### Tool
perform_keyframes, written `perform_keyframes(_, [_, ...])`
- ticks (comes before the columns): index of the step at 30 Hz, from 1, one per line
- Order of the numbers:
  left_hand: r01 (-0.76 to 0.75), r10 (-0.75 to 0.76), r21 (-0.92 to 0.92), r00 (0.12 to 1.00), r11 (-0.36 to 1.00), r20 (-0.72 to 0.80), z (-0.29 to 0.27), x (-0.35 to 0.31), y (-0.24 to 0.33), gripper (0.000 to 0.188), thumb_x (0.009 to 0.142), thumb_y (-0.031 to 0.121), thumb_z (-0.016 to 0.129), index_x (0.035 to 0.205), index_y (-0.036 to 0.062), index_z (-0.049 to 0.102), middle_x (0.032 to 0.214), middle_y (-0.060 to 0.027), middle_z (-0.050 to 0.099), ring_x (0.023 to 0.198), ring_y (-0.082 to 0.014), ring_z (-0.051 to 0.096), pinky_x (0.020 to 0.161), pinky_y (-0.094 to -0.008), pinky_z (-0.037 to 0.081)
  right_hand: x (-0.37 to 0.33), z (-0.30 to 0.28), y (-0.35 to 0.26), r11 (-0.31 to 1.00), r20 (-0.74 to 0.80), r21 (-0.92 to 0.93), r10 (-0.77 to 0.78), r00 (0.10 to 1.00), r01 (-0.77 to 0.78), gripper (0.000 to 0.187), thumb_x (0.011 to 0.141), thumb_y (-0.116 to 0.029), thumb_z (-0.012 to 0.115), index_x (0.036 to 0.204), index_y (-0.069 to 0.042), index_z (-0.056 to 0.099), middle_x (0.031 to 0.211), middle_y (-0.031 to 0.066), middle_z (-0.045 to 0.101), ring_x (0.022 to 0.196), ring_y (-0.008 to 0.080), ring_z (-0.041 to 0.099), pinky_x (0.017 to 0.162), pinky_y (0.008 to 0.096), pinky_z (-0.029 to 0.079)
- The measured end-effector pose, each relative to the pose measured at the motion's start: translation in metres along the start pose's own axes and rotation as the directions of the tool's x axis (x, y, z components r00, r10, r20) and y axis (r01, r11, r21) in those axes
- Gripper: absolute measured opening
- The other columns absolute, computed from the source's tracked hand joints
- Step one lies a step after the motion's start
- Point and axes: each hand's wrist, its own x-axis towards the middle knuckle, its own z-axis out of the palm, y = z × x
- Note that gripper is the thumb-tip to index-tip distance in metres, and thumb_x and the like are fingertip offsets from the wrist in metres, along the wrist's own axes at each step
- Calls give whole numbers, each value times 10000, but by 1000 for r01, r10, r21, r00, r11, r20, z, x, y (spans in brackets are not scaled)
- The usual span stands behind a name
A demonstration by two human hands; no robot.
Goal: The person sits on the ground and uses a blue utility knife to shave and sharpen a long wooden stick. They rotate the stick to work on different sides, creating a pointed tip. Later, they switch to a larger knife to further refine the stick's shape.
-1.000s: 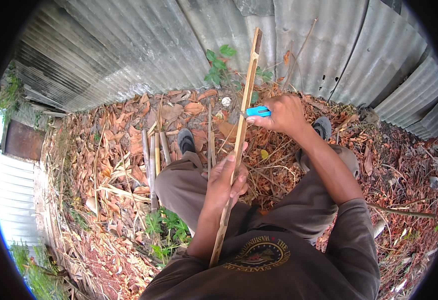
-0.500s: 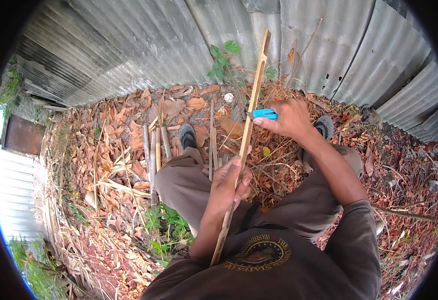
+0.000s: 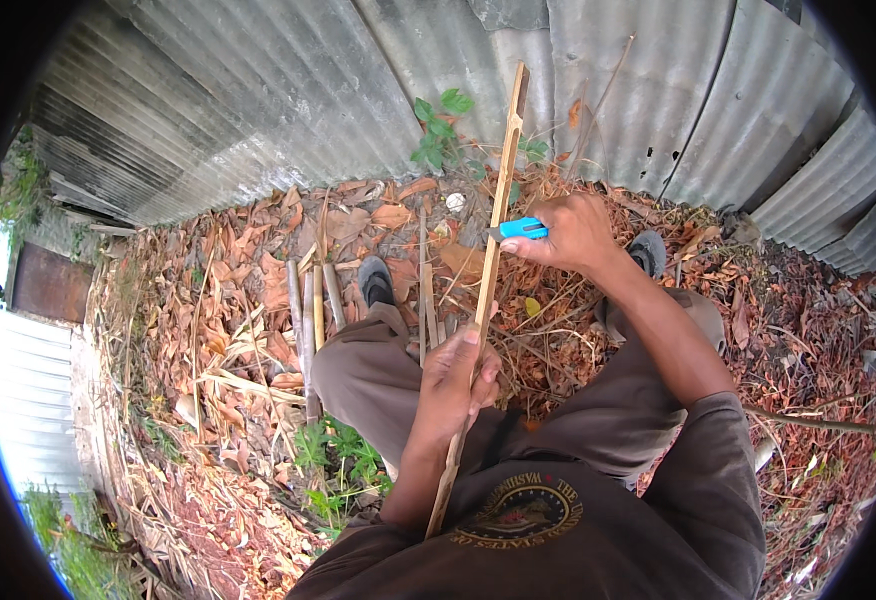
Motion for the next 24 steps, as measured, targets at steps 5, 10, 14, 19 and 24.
perform_keyframes(5, [-6,4,30,999,1000,54,4,-1,0,475,1039,293,385,1403,-11,374,658,7,438,415,-27,294,432,-195,311,20,7,44,991,-154,-57,108,982,-117,681,758,-735,544,679,-75,693,506,117,577,500,318,612,504,434,493])
perform_keyframes(10, [39,-38,-35,999,999,25,7,0,-3,467,1036,279,397,1406,-4,375,663,3,438,418,-30,287,442,-200,303,25,11,54,963,-109,-75,250,962,-259,773,782,-781,449,693,-54,696,575,170,609,588,360,633,569,464,502])
perform_keyframes(14, [193,-183,-43,968,980,170,-1,-27,-13,429,1041,270,381,1394,28,406,676,-4,423,420,-45,297,436,-207,310,37,-36,137,764,-168,-94,620,766,-639,851,789,-816,377,693,-33,695,613,188,622,630,379,636,601,484,492])
perform_keyframes(19, [77,-63,-243,996,967,64,-29,-1,-11,445,1031,294,404,1392,34,409,672,-7,458,375,-24,286,418,-199,296,14,-51,87,832,-119,55,554,824,-552,827,794,-803,394,717,-43,711,565,174,601,608,366,634,595,482,488])
perform_keyframes(24, [109,-77,-286,990,952,121,-18,2,-3,461,1030,317,403,1397,39,402,699,-9,470,372,-27,284,420,-197,289,-15,-12,15,970,-3,70,234,972,-233,779,776,-792,458,635,-60,683,508,143,569,512,339,607,533,470,485])
